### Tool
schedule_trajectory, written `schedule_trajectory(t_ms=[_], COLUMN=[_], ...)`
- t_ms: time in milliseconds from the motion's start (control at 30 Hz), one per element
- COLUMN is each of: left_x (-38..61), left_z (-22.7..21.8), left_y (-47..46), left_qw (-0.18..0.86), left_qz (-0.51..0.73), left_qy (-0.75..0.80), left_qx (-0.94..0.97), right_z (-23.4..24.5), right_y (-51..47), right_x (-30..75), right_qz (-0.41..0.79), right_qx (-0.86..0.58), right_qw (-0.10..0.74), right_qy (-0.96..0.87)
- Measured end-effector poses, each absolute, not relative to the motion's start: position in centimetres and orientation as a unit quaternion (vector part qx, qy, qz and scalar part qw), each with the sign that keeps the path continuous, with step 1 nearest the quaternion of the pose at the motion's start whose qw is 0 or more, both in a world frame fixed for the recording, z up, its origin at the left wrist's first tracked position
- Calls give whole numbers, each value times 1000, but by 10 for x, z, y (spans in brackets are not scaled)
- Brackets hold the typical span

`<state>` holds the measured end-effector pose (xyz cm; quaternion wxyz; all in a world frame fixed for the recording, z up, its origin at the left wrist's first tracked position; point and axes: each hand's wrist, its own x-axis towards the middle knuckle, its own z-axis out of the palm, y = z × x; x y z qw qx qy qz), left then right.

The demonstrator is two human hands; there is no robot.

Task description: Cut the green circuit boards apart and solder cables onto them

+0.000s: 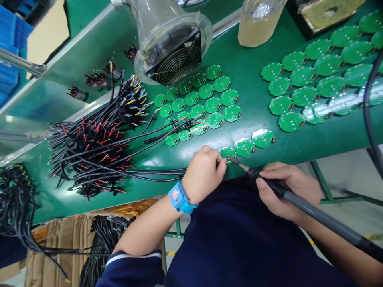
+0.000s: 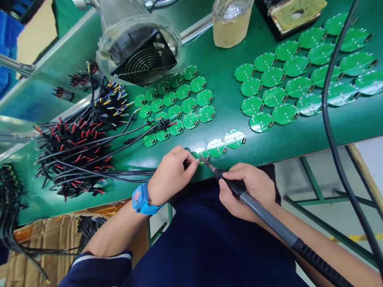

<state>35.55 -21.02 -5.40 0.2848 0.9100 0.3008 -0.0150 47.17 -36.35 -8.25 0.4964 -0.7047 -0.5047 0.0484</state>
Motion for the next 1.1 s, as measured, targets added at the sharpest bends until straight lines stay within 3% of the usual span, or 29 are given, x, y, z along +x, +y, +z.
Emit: schedule_trajectory(t_ms=[267, 500, 700, 933, 1100], left_x=[360, 365, 367, 380, 379], left_z=[-53, -51, -42, -46, -47], left_y=[-206, -202, -198, -125, -106], left_qw=[273, 251, 237, 13, 5], left_qz=[-30, -68, -111, 71, 63], left_qy=[300, 297, 278, 321, 249], left_qx=[914, 919, 924, 944, 966], right_z=[-91, -85, -95, -101, -97], right_y=[-364, -375, -381, -384, -383], right_x=[471, 476, 493, 497, 497], right_qz=[-1, 113, 36, 32, 35], right_qx=[-663, -704, -686, -686, -672], right_qw=[497, 560, 615, 631, 636], right_qy=[-560, -421, -387, -361, -378])
